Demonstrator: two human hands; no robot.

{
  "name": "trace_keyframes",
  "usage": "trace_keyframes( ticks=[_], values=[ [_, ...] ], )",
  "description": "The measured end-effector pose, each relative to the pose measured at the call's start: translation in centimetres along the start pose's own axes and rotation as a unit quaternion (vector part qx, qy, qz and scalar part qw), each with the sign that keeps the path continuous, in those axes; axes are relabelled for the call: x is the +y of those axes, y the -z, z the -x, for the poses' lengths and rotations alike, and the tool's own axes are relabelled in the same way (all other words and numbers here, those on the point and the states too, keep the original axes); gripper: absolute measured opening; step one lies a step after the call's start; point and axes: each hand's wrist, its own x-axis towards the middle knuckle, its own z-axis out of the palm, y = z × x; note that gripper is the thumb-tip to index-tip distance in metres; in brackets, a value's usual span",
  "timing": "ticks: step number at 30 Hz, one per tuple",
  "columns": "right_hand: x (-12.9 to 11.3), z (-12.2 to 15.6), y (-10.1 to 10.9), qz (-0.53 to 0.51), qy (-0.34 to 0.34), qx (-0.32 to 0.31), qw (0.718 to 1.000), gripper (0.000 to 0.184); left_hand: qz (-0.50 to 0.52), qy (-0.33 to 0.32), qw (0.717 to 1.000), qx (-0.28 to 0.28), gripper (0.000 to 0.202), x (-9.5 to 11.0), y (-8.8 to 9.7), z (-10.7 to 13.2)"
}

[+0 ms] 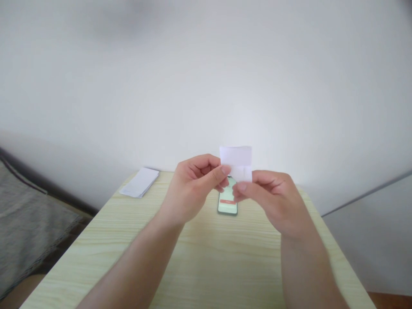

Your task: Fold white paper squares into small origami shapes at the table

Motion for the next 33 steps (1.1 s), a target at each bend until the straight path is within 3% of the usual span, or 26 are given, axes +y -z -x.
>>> trace_keyframes(
  ticks=[4, 7, 9, 14, 18, 25, 33],
  values=[
    [-0.1, 0.0, -0.1, -0.021, -0.010, -0.060, 0.998, 0.017, -0.034, -0.005, 0.999, -0.012, 0.020, 0.4, 0.1, 0.0],
    [0.4, -0.3, 0.4, -0.044, 0.002, -0.022, 0.999, 0.019, -0.065, 0.003, 0.996, -0.057, 0.021, 0.6, 0.4, -0.1],
    [0.7, -0.3, 0.6, -0.050, -0.004, 0.002, 0.999, 0.016, -0.074, 0.004, 0.996, -0.058, 0.023, 0.6, 0.4, -0.1],
    [0.5, -0.3, 0.4, -0.052, -0.018, -0.005, 0.998, 0.013, -0.090, -0.003, 0.996, -0.024, 0.024, 0.8, 0.3, -0.2],
    [0.1, -0.1, 0.1, -0.096, -0.008, 0.004, 0.995, 0.013, -0.107, 0.009, 0.993, -0.043, 0.024, 0.8, 0.4, 0.0],
    [-0.2, -0.1, 0.0, -0.082, -0.001, 0.034, 0.996, 0.009, -0.084, 0.015, 0.995, -0.048, 0.013, 0.7, 0.3, 0.1],
    [-0.4, 0.2, 0.0, -0.072, 0.019, 0.009, 0.997, 0.006, -0.073, 0.009, 0.996, -0.053, 0.005, 0.9, 0.1, 0.1]
  ],
)
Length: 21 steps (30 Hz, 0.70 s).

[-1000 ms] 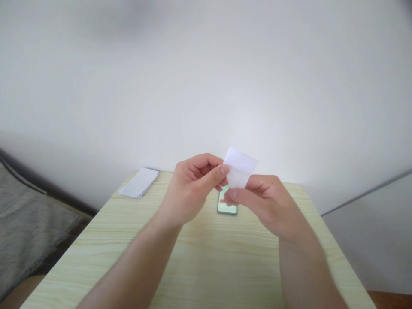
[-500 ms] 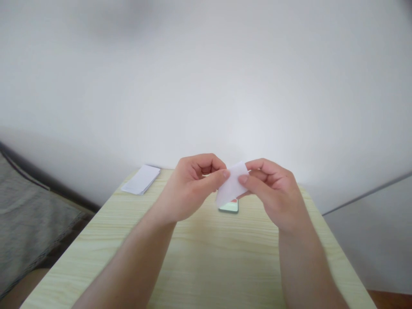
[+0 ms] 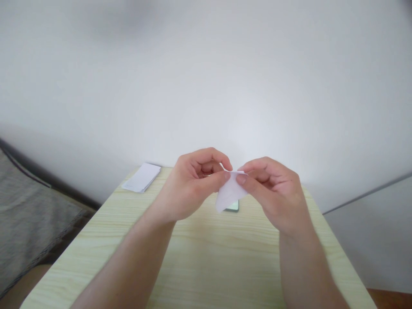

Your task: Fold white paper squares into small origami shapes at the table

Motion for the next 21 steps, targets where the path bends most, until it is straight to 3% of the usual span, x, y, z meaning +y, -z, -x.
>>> trace_keyframes(
  ticks=[7, 11, 18, 21],
  values=[
    [0.8, 0.1, 0.4, -0.004, 0.042, -0.007, 0.999, 0.009, 0.105, -0.044, 0.993, -0.031, 0.002, -0.8, 0.5, -0.2],
    [1.0, 0.1, 0.9, -0.002, 0.021, -0.017, 1.000, 0.014, 0.154, -0.033, 0.985, -0.066, 0.004, -0.8, 0.8, -0.2],
    [1.6, -0.3, 0.9, -0.042, 0.037, -0.013, 0.998, 0.003, 0.117, -0.045, 0.990, -0.056, 0.002, -0.5, 0.5, 0.1],
    [1.2, -0.3, 0.6, -0.043, 0.033, -0.008, 0.999, 0.009, 0.086, -0.053, 0.994, -0.052, 0.003, -0.4, 0.5, 0.1]
  ],
)
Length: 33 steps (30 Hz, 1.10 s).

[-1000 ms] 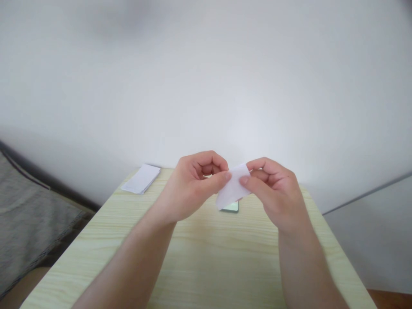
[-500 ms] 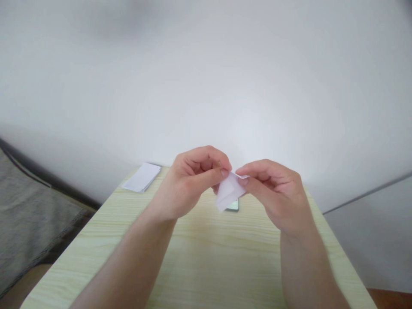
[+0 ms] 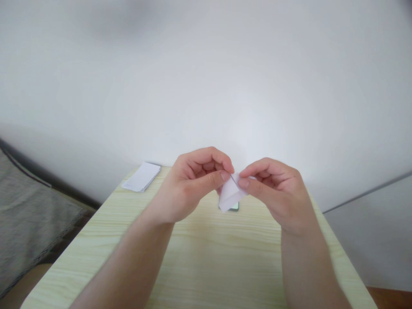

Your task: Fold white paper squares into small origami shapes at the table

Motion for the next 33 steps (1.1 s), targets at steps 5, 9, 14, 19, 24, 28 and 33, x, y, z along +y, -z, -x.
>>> trace_keyframes(
  ticks=[5, 9, 14, 19, 24, 28, 33],
  values=[
    [-0.5, 0.1, -0.1, -0.007, -0.054, -0.008, 0.999, 0.017, -0.078, -0.022, 0.996, 0.038, 0.003, 0.3, -0.3, 0.2],
    [0.0, -0.1, 0.0, -0.002, -0.066, -0.003, 0.998, 0.018, -0.168, -0.043, 0.982, 0.074, 0.005, 0.7, -1.0, 0.5],
    [0.1, -0.3, 0.3, -0.004, -0.094, -0.014, 0.995, 0.021, -0.234, -0.091, 0.963, 0.100, 0.012, 0.6, -1.6, 0.8],
    [0.0, -0.3, 0.5, -0.013, -0.101, -0.026, 0.994, 0.022, -0.249, -0.124, 0.954, 0.113, 0.019, 0.2, -1.5, 0.8],
    [0.1, -0.3, 0.6, -0.016, -0.081, -0.020, 0.996, 0.021, -0.207, -0.078, 0.971, 0.090, 0.017, 0.3, -1.1, 0.4],
    [0.2, -0.3, 0.6, -0.021, -0.079, -0.016, 0.997, 0.023, -0.208, -0.033, 0.975, 0.068, 0.010, 0.5, -0.9, 0.1],
    [0.2, -0.4, 0.3, -0.041, -0.091, -0.026, 0.995, 0.023, -0.204, -0.030, 0.974, 0.093, 0.015, 0.4, -1.3, 0.1]
  ],
)
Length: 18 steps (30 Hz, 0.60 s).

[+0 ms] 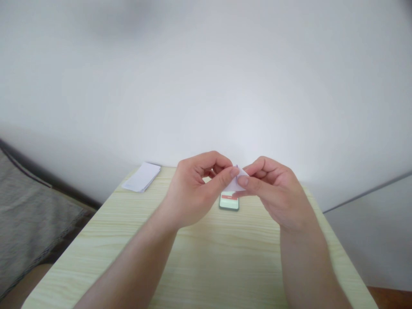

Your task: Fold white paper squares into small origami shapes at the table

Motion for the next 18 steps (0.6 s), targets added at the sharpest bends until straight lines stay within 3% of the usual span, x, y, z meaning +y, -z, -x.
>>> trace_keyframes(
  ticks=[7, 13, 16, 18],
  values=[
    [0.05, -0.24, -0.02, -0.012, -0.021, -0.026, 0.999, 0.023, 0.026, 0.010, 1.000, 0.008, 0.019, -0.04, -0.32, 0.00],
    [0.01, -0.27, 0.03, -0.004, 0.017, 0.013, 1.000, 0.019, 0.008, 0.018, 1.000, 0.021, 0.018, -0.08, -0.07, -0.04],
    [-0.11, -0.10, -0.08, 0.040, 0.045, 0.032, 0.998, 0.017, -0.005, 0.026, 1.000, 0.002, 0.011, 0.03, 0.29, 0.14],
    [-0.10, 0.01, -0.21, 0.072, 0.047, 0.030, 0.996, 0.017, -0.038, 0.023, 0.999, -0.023, 0.019, 0.03, 0.48, 0.36]
  ],
)
